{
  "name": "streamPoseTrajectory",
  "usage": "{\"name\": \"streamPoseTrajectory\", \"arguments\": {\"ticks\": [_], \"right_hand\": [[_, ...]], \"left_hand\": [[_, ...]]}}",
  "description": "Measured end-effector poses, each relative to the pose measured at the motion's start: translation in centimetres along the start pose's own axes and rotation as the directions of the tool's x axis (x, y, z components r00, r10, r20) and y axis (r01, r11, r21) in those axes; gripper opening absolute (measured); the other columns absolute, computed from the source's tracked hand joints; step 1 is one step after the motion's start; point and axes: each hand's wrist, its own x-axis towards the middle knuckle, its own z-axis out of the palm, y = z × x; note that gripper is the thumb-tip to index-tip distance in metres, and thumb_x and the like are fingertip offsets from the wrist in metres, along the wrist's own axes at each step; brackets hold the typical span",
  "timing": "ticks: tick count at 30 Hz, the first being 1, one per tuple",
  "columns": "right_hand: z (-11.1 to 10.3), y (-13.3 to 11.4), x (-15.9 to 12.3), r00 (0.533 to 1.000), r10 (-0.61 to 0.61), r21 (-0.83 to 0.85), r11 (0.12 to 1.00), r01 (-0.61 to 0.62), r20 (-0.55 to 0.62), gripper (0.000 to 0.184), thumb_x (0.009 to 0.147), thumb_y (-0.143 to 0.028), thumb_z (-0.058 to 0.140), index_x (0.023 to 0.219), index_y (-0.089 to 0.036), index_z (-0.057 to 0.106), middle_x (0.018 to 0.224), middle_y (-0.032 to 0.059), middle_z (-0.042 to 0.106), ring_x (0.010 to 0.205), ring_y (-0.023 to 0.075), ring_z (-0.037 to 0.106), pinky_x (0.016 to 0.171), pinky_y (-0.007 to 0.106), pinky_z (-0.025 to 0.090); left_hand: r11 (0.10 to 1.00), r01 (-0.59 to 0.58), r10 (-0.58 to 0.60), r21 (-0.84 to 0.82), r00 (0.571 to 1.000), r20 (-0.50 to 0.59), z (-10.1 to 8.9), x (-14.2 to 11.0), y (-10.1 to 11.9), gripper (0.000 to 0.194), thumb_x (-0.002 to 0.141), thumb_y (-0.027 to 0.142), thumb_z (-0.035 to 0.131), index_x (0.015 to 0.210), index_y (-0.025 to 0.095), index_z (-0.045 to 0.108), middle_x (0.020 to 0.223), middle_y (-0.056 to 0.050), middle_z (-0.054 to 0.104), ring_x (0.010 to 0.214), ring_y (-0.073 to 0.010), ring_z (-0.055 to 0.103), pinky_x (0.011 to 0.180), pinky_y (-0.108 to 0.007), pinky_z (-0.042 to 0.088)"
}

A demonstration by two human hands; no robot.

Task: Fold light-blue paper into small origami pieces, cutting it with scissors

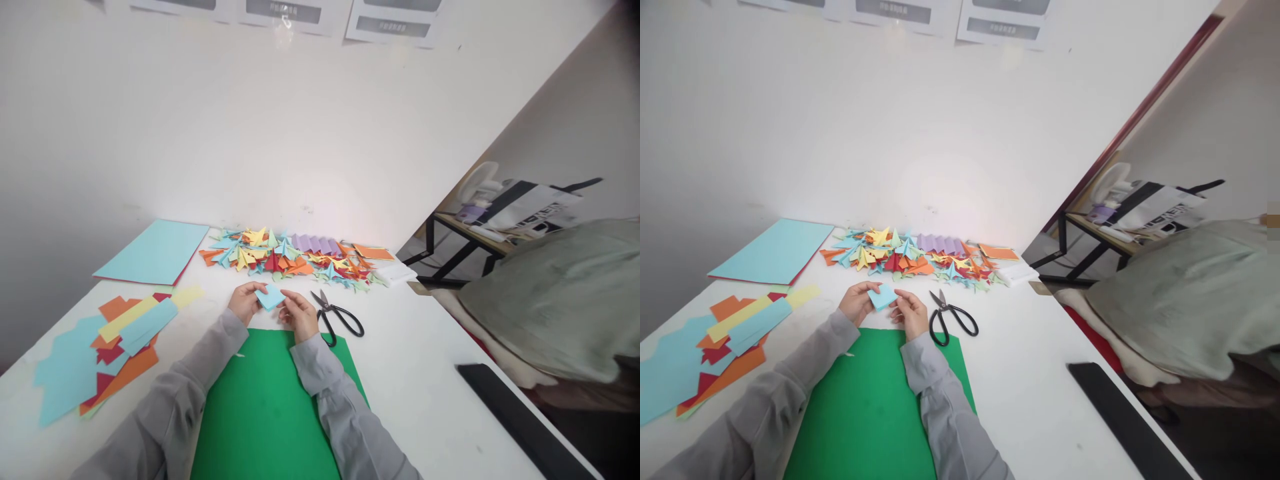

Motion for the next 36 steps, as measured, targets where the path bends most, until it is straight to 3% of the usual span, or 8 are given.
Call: {"name": "streamPoseTrajectory", "arguments": {"ticks": [6,14,25,29,36], "right_hand": [[0.13,-0.04,0.01,1.0,-0.012,0.027,1.0,0.011,0.02,0.023,0.063,-0.036,0.059,0.076,-0.017,0.061,0.055,-0.0016,0.057,0.04,0.0066,0.048,0.034,0.017,0.035],[0.14,-0.19,-0.12,1.0,0.024,-0.005,1.0,-0.024,0.001,0.022,0.059,-0.03,0.062,0.077,-0.016,0.061,0.056,-0.0011,0.06,0.04,0.0068,0.049,0.035,0.017,0.035],[0.47,-0.16,-0.19,0.998,0.051,0.034,0.998,-0.052,0.028,0.025,0.061,-0.038,0.06,0.072,-0.015,0.058,0.053,-0.002,0.057,0.038,0.0067,0.047,0.032,0.016,0.033],[0.38,-0.26,-0.2,0.996,0.084,0.006,0.996,-0.084,0.001,0.023,0.058,-0.03,0.062,0.076,-0.017,0.059,0.054,-0.0021,0.058,0.039,0.0071,0.048,0.033,0.017,0.035],[0.54,-0.62,-0.47,1.0,-0.001,-0.095,0.995,-0.001,-0.017,0.027,0.054,-0.016,0.057,0.08,-0.018,0.061,0.049,-0.0053,0.054,0.04,0.0081,0.05,0.035,0.017,0.037]], "left_hand": [[1.0,0.015,-0.015,0.012,1.0,-0.007,0.19,-0.12,-0.03,0.007,0.051,0.012,0.061,0.055,0.012,0.055,0.055,0.0,0.055,0.054,-0.0111,0.053,0.053,-0.025,0.043],[0.999,0.03,-0.03,-0.023,1.0,0.007,0.16,-0.02,-0.11,0.009,0.051,0.011,0.061,0.057,0.013,0.054,0.053,-0.001,0.057,0.051,-0.0116,0.054,0.049,-0.024,0.042],[0.999,0.039,-0.039,-0.029,0.999,-0.009,0.37,-0.18,0.04,0.009,0.05,0.009,0.059,0.055,0.013,0.053,0.052,0.0,0.056,0.052,-0.0113,0.054,0.053,-0.025,0.043],[0.999,0.036,-0.036,-0.016,0.999,0.009,0.23,-0.1,-0.01,0.008,0.05,0.009,0.057,0.055,0.013,0.055,0.053,0.0,0.057,0.052,-0.0112,0.053,0.052,-0.025,0.042],[0.988,0.101,-0.103,0.117,0.994,0.018,-0.04,0.06,-0.22,0.011,0.049,0.007,0.051,0.056,0.011,0.058,0.052,-0.002,0.057,0.049,-0.0122,0.053,0.048,-0.024,0.041]]}}
